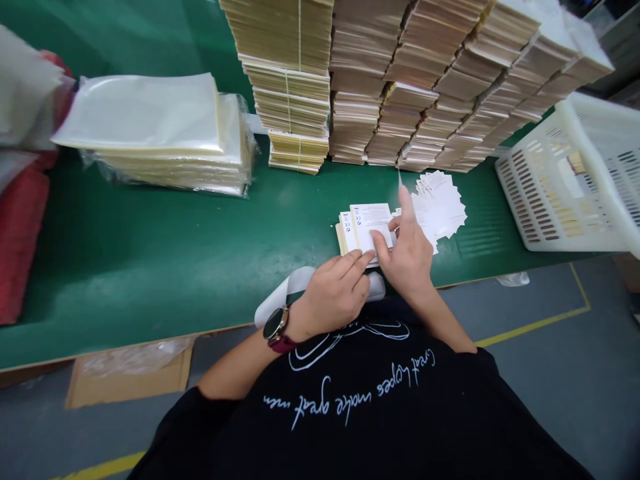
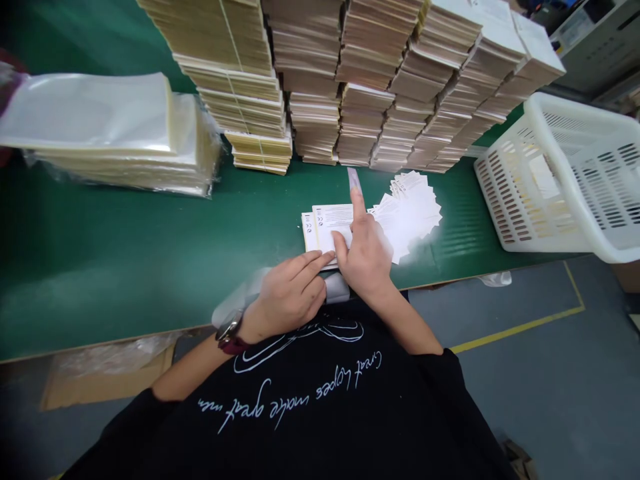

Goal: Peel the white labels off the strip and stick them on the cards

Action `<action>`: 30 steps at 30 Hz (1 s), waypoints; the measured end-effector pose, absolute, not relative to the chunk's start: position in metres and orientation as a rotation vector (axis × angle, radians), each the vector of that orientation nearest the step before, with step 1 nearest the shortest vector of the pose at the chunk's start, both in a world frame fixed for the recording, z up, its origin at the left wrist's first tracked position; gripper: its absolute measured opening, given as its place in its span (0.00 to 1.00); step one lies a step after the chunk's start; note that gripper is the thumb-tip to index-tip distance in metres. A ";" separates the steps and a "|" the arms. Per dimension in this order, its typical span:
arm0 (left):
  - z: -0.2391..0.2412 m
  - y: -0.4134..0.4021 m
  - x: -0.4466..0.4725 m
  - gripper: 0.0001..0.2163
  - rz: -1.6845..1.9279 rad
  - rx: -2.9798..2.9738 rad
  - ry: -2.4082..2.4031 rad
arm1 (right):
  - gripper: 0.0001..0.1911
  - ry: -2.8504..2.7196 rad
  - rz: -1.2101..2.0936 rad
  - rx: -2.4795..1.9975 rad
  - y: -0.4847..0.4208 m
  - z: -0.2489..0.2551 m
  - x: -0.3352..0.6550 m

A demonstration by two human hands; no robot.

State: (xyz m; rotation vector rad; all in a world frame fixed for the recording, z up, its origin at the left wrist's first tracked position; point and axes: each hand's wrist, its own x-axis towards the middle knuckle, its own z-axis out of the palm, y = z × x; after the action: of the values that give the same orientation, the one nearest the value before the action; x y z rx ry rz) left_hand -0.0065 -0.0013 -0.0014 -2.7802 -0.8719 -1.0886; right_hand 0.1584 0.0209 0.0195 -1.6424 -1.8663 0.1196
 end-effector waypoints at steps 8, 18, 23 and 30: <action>0.000 -0.002 -0.006 0.07 -1.053 -2.804 -0.892 | 0.42 -1.727 0.385 -1.665 0.033 0.017 0.178; 0.000 -0.001 -0.005 0.07 -1.043 -2.812 -0.896 | 0.49 -1.456 0.858 -1.418 0.045 -0.001 0.188; 0.000 -0.002 -0.004 0.08 -0.992 -2.811 -0.912 | 0.50 -1.465 0.787 -1.404 0.043 0.003 0.189; 0.000 -0.002 -0.005 0.07 -0.976 -2.834 -0.929 | 0.46 -1.466 0.704 -1.456 0.045 0.002 0.190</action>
State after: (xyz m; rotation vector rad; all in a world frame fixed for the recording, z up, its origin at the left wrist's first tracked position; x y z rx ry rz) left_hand -0.0047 -0.0017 -0.0005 -2.8337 -0.9289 -0.9756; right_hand 0.1904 0.0446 0.0024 -1.4556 -1.4659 0.7043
